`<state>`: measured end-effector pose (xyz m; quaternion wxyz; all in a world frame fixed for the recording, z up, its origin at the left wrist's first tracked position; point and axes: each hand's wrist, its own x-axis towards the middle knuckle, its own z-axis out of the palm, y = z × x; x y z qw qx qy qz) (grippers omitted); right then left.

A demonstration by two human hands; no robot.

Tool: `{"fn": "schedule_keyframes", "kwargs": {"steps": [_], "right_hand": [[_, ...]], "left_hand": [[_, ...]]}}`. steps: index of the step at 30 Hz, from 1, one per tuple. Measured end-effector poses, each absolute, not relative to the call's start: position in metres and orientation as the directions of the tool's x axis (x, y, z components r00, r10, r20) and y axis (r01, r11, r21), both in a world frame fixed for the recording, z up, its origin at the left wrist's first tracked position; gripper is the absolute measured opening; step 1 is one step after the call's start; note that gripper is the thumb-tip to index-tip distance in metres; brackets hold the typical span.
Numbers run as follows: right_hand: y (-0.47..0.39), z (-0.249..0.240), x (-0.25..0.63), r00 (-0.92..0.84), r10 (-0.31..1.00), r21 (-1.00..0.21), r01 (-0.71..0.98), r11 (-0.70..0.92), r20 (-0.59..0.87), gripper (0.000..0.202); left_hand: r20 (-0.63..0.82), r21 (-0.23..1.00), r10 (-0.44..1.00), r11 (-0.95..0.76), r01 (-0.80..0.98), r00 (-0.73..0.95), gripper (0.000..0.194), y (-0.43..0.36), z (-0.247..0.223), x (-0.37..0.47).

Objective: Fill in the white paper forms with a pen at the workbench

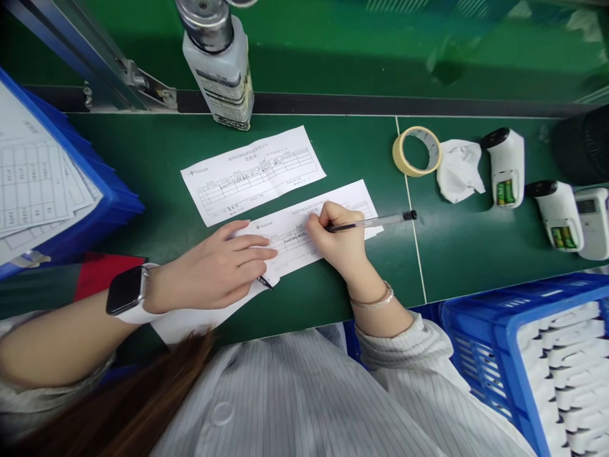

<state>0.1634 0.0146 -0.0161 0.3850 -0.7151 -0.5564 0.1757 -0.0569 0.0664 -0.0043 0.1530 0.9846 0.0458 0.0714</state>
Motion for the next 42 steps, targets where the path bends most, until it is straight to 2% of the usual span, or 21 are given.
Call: {"fn": "schedule_keyframes", "kwargs": {"steps": [42], "right_hand": [[0.0150, -0.0172, 0.1650, 0.339, 0.921, -0.743, 0.664, -0.088, 0.194, 0.035]], "left_hand": [[0.121, 0.300, 0.108, -0.952, 0.067, 0.987, 0.015, 0.0668, -0.0035, -0.0567]]}}
